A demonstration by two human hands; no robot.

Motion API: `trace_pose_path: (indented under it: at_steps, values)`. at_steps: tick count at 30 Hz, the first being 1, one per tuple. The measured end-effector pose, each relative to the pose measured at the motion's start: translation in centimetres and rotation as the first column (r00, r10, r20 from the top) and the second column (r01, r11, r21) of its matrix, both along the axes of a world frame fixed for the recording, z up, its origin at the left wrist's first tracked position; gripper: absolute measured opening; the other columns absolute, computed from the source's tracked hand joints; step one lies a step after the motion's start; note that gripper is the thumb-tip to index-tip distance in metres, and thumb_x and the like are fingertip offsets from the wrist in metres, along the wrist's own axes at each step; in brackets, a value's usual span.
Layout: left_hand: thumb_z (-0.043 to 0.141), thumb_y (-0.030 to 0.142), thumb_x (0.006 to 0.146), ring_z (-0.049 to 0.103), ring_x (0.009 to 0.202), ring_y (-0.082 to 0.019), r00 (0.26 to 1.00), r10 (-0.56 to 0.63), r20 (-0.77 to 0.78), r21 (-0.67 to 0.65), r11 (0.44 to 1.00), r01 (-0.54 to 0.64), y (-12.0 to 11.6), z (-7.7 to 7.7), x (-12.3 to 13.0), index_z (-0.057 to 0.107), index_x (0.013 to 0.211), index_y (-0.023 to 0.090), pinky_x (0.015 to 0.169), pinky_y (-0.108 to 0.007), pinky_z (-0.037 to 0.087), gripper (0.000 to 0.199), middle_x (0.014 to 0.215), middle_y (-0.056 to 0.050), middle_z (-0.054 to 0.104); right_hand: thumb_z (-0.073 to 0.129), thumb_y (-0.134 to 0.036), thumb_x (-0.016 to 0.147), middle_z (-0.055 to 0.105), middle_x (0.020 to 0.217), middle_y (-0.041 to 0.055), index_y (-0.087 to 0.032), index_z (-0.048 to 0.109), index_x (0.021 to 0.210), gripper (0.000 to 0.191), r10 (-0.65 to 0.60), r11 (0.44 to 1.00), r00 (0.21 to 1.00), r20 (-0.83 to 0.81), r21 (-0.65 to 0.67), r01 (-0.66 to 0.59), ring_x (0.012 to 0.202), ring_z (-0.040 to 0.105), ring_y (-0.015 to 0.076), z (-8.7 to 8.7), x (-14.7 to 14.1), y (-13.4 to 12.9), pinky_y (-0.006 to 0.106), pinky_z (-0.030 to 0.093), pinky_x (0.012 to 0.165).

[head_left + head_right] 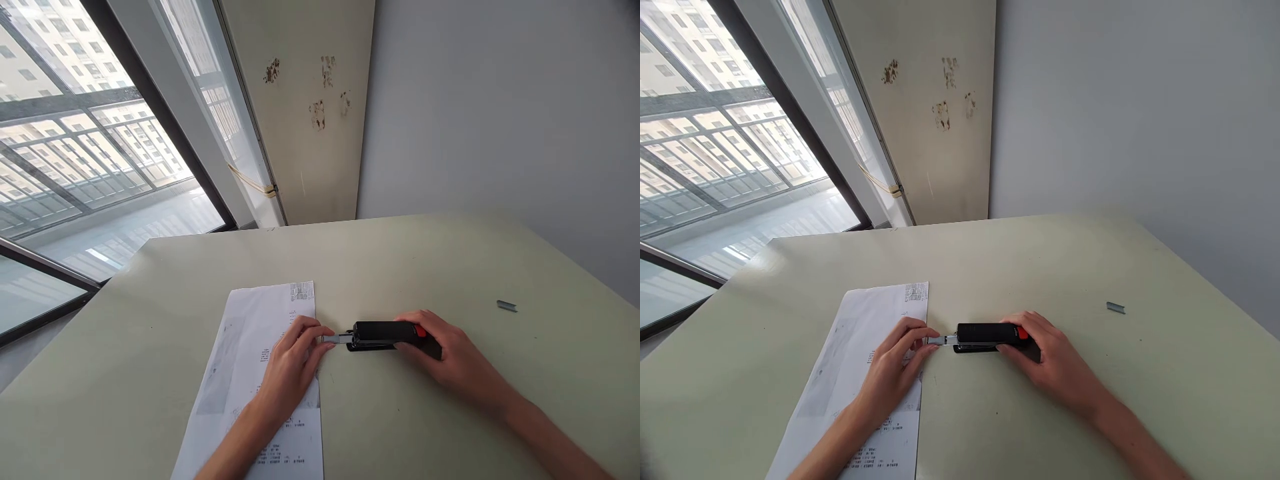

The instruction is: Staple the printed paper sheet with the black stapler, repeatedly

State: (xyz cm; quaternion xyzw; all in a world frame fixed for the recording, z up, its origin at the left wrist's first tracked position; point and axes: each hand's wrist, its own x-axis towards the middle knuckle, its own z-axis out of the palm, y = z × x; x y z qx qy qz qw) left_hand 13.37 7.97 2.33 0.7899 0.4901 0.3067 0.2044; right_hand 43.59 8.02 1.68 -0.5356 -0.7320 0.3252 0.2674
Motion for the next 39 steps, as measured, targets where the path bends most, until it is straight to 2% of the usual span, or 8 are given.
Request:
trace_pose_path:
  at_steps: [9, 18, 24, 29, 32, 36, 39]
  values:
    - [0.052, 0.030, 0.107, 0.067, 0.080, -0.013, 1.000, 0.005, -0.002, -0.002, 1.000, -0.005, 0.0, -0.1, 0.1, 0.068, 0.113, 0.024, 0.074, -0.029, 0.055, 0.018, 0.112, -0.005, 0.064, 0.053, -0.052, 0.104, 0.072, 0.118, 0.0023, -0.034, 0.065, 0.119, 0.026, -0.012, 1.000, 1.000, 0.001, -0.004, 0.012, 0.099, 0.068, 0.0226, 0.1, -0.1, -0.1, 0.033, 0.056, 0.081]
    - [0.052, 0.032, 0.107, 0.066, 0.082, -0.014, 1.000, -0.019, -0.018, -0.031, 0.999, 0.018, 0.1, 0.1, 0.0, 0.069, 0.115, 0.025, 0.071, -0.027, 0.056, 0.020, 0.114, -0.006, 0.065, 0.053, -0.053, 0.104, 0.072, 0.117, 0.0039, -0.033, 0.065, 0.117, 0.027, -0.005, 1.000, 1.000, -0.005, 0.002, 0.005, 0.099, 0.068, 0.0242, -0.1, 0.0, 0.0, 0.035, 0.056, 0.085]
    - [0.060, 0.033, 0.104, 0.066, 0.097, -0.019, 0.997, -0.015, -0.076, 0.057, 0.998, 0.019, 0.5, 0.3, -1.2, 0.072, 0.114, 0.025, 0.082, -0.032, 0.056, 0.018, 0.112, -0.006, 0.066, 0.054, -0.054, 0.103, 0.073, 0.115, 0.0040, -0.032, 0.066, 0.118, 0.029, -0.025, 1.000, 1.000, -0.002, 0.000, 0.025, 0.096, 0.069, 0.0236, -0.1, 0.0, -0.2, 0.034, 0.058, 0.082]
    - [0.064, 0.029, 0.102, 0.064, 0.092, -0.018, 0.989, -0.143, -0.046, 0.021, 0.989, 0.144, 1.1, 0.8, -2.2, 0.076, 0.110, 0.026, 0.081, -0.031, 0.055, 0.014, 0.104, -0.004, 0.069, 0.057, -0.055, 0.101, 0.073, 0.120, 0.0022, -0.034, 0.066, 0.123, 0.032, -0.048, 0.997, 0.997, -0.063, -0.068, 0.043, 0.100, 0.069, 0.0233, -0.1, 0.1, -0.1, 0.033, 0.058, 0.083]
    - [0.071, 0.028, 0.098, 0.063, 0.090, -0.018, 0.969, -0.242, -0.040, 0.057, 0.968, 0.244, 1.0, 1.0, -2.3, 0.077, 0.107, 0.026, 0.081, -0.032, 0.053, 0.011, 0.099, -0.002, 0.071, 0.058, -0.055, 0.100, 0.074, 0.121, 0.0019, -0.034, 0.065, 0.126, 0.034, -0.036, 0.994, 0.993, -0.115, -0.109, 0.024, 0.103, 0.070, 0.0244, -0.1, 0.4, 0.0, 0.033, 0.058, 0.083]
    - [0.075, 0.028, 0.095, 0.061, 0.084, -0.017, 0.941, -0.334, -0.055, 0.139, 0.930, 0.339, 0.5, 0.9, -1.5, 0.077, 0.100, 0.026, 0.077, -0.032, 0.049, 0.007, 0.095, -0.001, 0.073, 0.062, -0.050, 0.099, 0.074, 0.117, 0.0028, -0.033, 0.065, 0.125, 0.031, 0.050, 0.993, 0.988, -0.150, -0.103, -0.066, 0.104, 0.069, 0.0247, -0.2, 0.6, 0.1, 0.035, 0.056, 0.090]
    - [0.077, 0.030, 0.093, 0.060, 0.079, -0.016, 0.930, -0.366, -0.040, 0.157, 0.917, 0.368, 0.0, 0.7, -0.8, 0.076, 0.097, 0.024, 0.074, -0.031, 0.047, 0.008, 0.091, -0.001, 0.073, 0.064, -0.045, 0.098, 0.073, 0.115, 0.0032, -0.033, 0.066, 0.125, 0.029, 0.129, 0.987, 0.982, -0.137, -0.075, -0.140, 0.102, 0.069, 0.0241, -0.4, 0.6, 0.1, 0.034, 0.056, 0.089]
